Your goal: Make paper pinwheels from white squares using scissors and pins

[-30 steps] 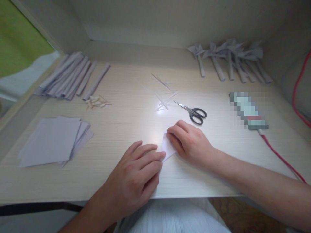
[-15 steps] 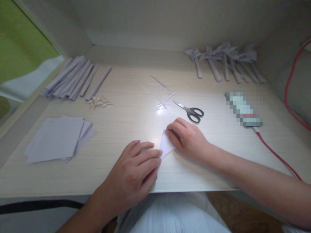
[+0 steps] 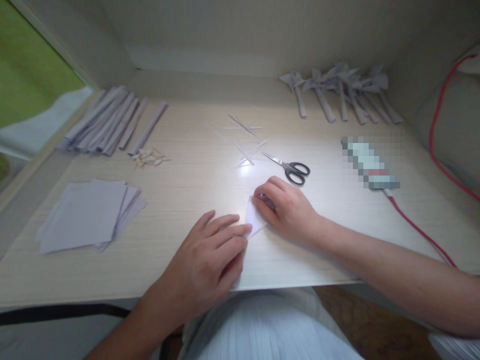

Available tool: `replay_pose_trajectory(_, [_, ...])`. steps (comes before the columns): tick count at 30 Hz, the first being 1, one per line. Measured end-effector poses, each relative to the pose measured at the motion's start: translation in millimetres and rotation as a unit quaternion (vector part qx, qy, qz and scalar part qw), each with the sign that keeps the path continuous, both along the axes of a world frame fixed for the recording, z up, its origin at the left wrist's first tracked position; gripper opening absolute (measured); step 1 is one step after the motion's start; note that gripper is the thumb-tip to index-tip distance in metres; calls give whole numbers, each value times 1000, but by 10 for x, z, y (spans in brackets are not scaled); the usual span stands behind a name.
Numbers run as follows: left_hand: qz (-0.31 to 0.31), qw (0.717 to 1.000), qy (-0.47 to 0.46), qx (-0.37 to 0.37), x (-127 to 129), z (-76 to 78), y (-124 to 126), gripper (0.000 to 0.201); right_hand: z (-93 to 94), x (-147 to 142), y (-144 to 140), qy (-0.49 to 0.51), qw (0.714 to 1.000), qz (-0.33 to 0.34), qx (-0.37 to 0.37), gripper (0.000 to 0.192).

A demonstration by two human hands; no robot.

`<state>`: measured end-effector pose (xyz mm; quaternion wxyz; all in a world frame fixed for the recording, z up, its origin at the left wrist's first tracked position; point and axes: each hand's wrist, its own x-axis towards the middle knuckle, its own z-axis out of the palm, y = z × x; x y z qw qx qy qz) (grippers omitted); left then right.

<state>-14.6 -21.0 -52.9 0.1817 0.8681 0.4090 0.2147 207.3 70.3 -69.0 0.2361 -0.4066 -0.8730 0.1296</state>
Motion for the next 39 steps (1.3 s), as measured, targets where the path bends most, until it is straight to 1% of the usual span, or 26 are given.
replay_pose_trajectory(3, [3,1000,-2,7,12,8,17,22,-23,10,22,-4,999,-20,39,15])
replay_pose_trajectory(5, [3,1000,-2,16,12,5,17,22,6,20,21,-13,996,-33,78,14])
replay_pose_trajectory(7, [6,1000,1,22,6,-2,11,23,87,33,-37,-15,993,-35,111,12])
replay_pose_trajectory(9, [12,1000,9,22,-1,-6,1,23,208,52,-180,-11,993,-20,118,11])
replay_pose_trajectory(10, [13,1000,12,21,-4,-7,-4,24,271,65,-283,-11,995,-6,103,12])
replay_pose_trajectory(12, [13,1000,15,17,-10,-6,-17,25,365,103,-526,-29,998,25,48,21])
replay_pose_trajectory(14, [13,1000,13,12,-15,-8,-29,27,390,150,-764,-59,997,49,2,35])
replay_pose_trajectory(16, [16,1000,10,11,-20,-17,-43,28,348,191,-941,-109,992,53,-41,52])
replay_pose_trajectory(19, [13,1000,12,11,-27,-40,-62,29,233,214,-1055,-156,984,61,-61,62])
replay_pose_trajectory(24, [16,1000,20,18,-37,-65,-92,33,121,206,-1040,-153,986,56,-41,73])
replay_pose_trajectory(28, [17,999,25,25,-41,-72,-125,34,107,266,-980,-162,986,22,-30,83])
replay_pose_trajectory(33, [21,999,33,19,-56,-80,-165,35,92,394,-828,-192,981,-20,-29,82])
replay_pose_trajectory(37, [21,999,36,11,-60,-74,-174,34,64,447,-729,-185,981,-57,-24,78])
replay_pose_trajectory(39, [23,999,38,8,-56,-70,-172,35,56,452,-706,-183,981,-63,-22,78])
